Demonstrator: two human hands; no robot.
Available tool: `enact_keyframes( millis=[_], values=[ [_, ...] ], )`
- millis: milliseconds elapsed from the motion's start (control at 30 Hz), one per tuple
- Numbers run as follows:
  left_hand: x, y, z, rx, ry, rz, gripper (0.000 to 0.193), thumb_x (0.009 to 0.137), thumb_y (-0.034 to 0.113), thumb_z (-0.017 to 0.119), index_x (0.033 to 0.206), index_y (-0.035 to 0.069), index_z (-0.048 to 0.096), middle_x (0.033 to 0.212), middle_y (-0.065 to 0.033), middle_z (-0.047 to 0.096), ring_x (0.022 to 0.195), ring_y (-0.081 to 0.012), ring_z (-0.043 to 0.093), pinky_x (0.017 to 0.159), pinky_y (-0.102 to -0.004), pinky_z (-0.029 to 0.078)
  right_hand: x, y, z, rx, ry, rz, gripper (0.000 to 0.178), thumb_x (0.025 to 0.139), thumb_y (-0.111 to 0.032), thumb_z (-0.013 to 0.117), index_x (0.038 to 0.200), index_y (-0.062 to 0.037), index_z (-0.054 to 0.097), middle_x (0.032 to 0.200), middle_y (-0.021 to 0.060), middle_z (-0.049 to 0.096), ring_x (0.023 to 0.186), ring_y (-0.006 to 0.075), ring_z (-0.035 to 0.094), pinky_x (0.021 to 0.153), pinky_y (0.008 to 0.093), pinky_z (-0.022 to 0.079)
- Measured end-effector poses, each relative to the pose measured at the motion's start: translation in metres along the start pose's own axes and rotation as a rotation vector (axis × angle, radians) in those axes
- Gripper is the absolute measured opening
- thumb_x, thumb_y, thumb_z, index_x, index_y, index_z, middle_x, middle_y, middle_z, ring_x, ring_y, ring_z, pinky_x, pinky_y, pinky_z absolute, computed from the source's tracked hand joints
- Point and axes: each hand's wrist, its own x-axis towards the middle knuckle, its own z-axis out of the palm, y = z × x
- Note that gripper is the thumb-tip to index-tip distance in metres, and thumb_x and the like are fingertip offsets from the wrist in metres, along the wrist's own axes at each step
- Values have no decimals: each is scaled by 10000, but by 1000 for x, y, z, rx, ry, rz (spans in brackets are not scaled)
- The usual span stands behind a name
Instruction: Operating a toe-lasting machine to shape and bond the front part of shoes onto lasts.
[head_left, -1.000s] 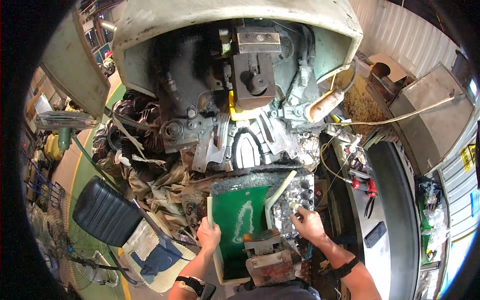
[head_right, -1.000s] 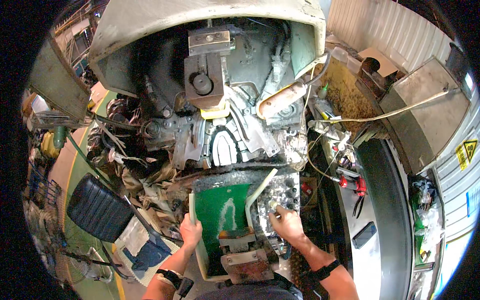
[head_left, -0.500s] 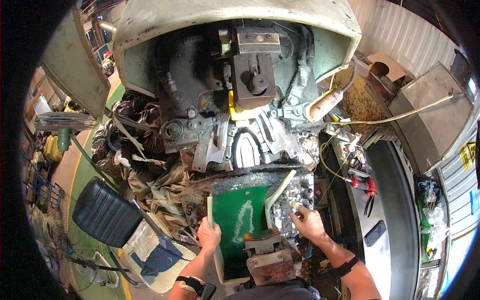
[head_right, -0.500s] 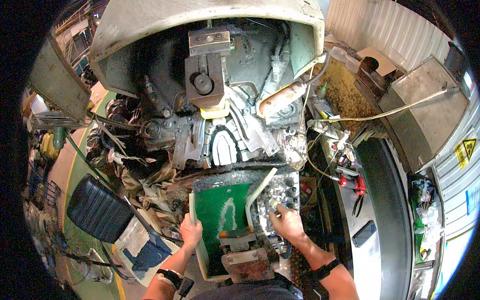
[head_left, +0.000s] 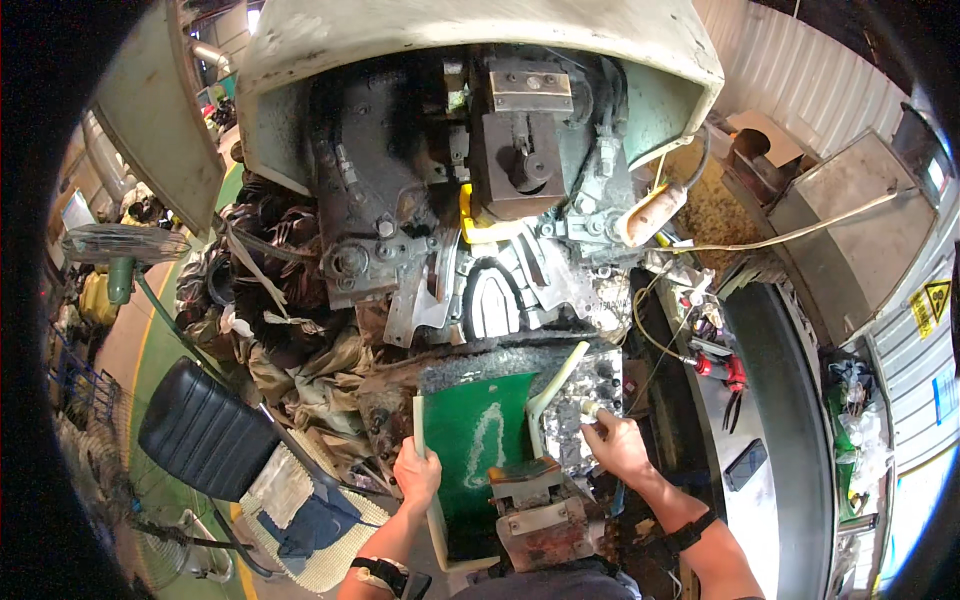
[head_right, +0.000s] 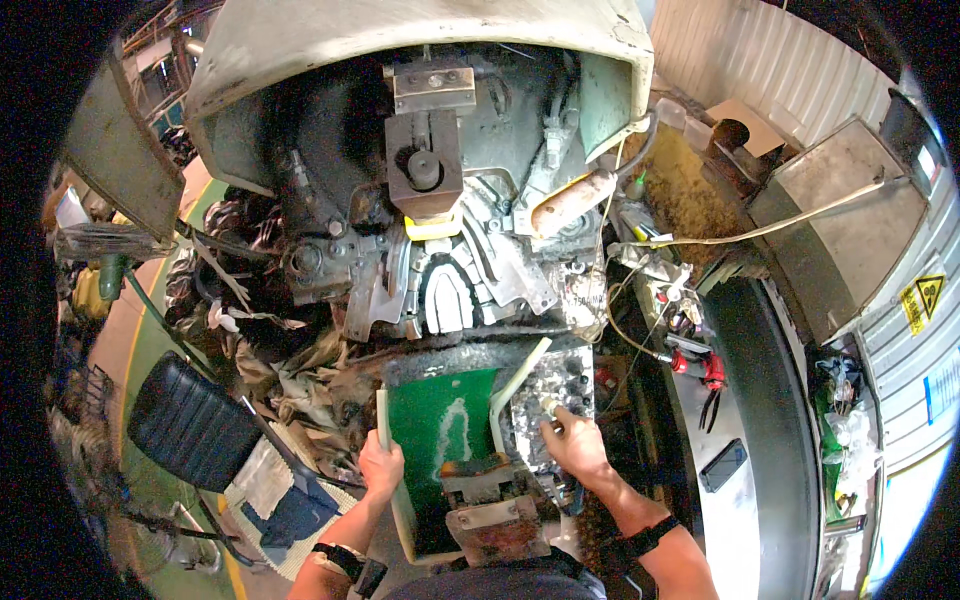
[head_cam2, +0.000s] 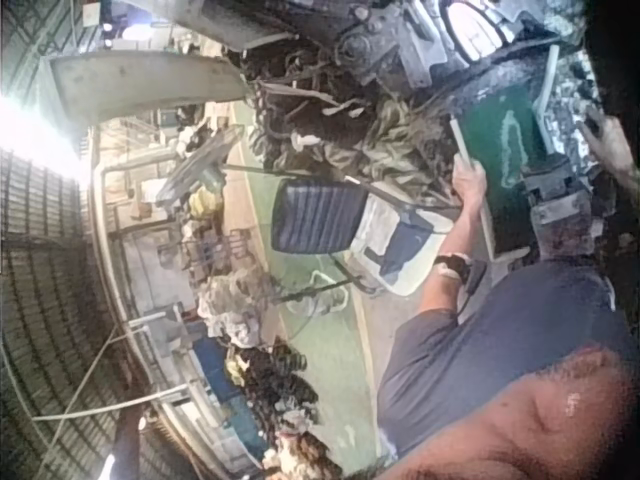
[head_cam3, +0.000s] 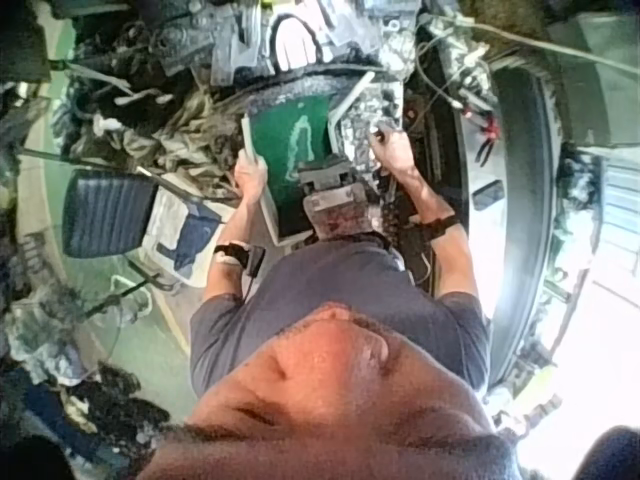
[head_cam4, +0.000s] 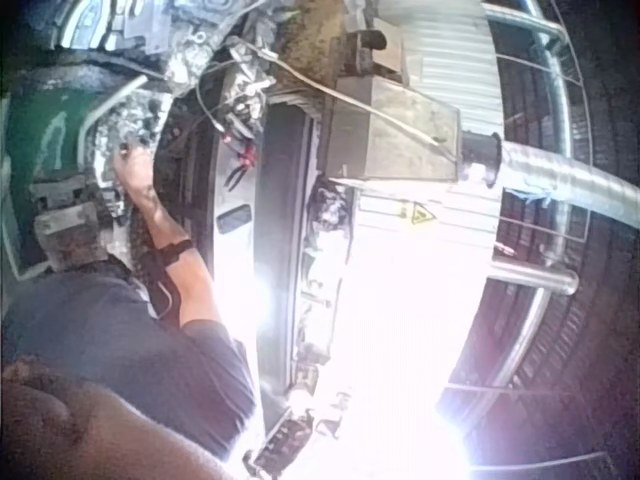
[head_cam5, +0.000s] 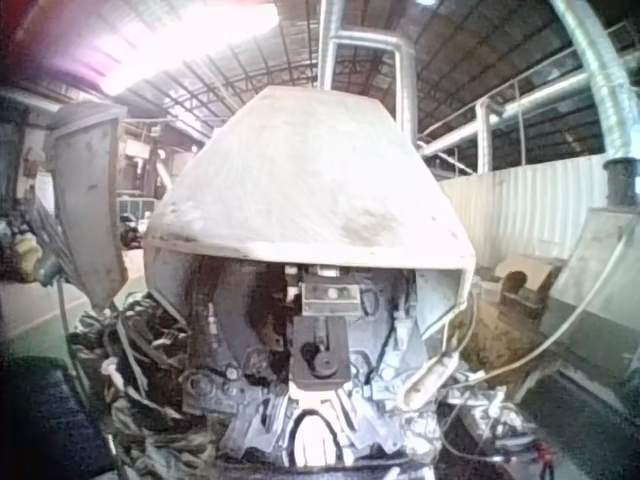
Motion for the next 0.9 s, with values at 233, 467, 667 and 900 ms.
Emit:
enact_keyframes(
  millis=[233,467,667,900],
  values=[
    [-1,0,-3,-60,-4,9,176,888,113,600,1050,47,588,933,-237,670,870,-463,646,763,-544,497,0,-7,-5,-14,-6,56,372,903,-213,704,1224,-27,678,737,230,690,718,399,713,649,445,568],
    [-5,1,-4,-79,-11,-19,203,882,104,601,1076,45,595,954,-229,666,877,-454,648,773,-535,499,0,-7,-6,-36,1,21,329,904,-175,692,1189,-12,672,679,217,664,652,403,691,593,455,543],
    [-2,0,-3,-139,-19,-14,209,879,112,606,1062,18,571,924,-243,647,880,-463,636,766,-533,490,-1,-10,-6,-26,14,82,349,905,-211,686,1218,-58,676,686,219,662,665,397,692,609,461,543],
    [-3,-2,0,-112,21,32,192,870,83,602,1051,21,589,932,-243,657,872,-456,645,767,-530,501,-1,-3,-3,-57,34,29,353,912,-198,675,1244,-77,672,680,214,665,665,413,687,610,454,547]
  ],
)
